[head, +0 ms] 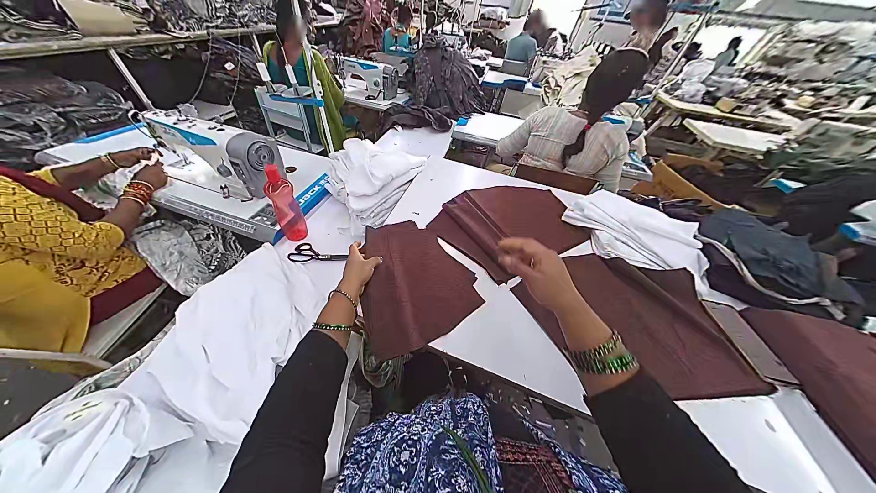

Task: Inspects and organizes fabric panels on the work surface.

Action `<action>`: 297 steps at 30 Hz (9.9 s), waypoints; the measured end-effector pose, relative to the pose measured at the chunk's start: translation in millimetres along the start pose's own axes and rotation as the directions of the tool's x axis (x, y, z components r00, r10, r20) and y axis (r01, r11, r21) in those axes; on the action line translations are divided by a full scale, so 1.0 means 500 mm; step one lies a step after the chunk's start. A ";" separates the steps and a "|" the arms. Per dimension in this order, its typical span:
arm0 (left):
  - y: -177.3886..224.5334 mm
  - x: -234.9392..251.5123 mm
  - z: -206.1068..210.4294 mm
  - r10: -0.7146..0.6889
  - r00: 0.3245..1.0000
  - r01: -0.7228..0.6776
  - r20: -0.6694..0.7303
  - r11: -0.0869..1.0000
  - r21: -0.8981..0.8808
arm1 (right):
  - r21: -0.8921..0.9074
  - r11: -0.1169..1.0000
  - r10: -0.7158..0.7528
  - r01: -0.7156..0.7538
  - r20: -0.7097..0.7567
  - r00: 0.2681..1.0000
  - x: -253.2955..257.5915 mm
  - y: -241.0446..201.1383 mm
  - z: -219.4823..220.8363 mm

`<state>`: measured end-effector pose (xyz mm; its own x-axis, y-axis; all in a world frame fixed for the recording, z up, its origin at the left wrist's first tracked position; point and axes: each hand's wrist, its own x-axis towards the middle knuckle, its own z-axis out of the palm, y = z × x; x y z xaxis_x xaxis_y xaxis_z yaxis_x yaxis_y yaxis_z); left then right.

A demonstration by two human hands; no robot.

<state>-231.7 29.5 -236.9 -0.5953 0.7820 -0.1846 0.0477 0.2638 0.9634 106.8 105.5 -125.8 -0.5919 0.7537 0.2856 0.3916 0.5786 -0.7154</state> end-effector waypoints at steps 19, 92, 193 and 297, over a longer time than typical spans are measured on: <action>0.216 -0.063 0.488 0.399 0.512 -0.846 0.761 0.388 0.366 | -0.341 0.939 -0.059 -0.051 -0.304 0.951 -0.494 0.271 -0.031; 0.084 -0.330 0.579 0.122 0.691 -0.699 0.712 0.362 0.616 | -0.365 0.930 -0.113 -0.037 -0.381 0.918 -0.475 0.312 -0.037; 0.005 -0.170 0.023 0.020 0.979 -0.160 -0.201 0.682 -0.714 | -0.198 0.954 0.278 -0.224 0.313 0.908 -0.064 0.048 0.248; -0.022 -0.042 0.097 0.157 0.813 -0.573 0.561 0.391 0.721 | -0.013 0.881 0.426 -0.473 -0.412 0.805 -0.227 0.199 -0.022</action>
<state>-180.8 37.5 -253.0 -0.0269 0.9938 -0.1075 0.9375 0.0624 0.3424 220.5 81.0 -222.2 -0.0197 0.9820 0.1876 0.6339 0.1573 -0.7572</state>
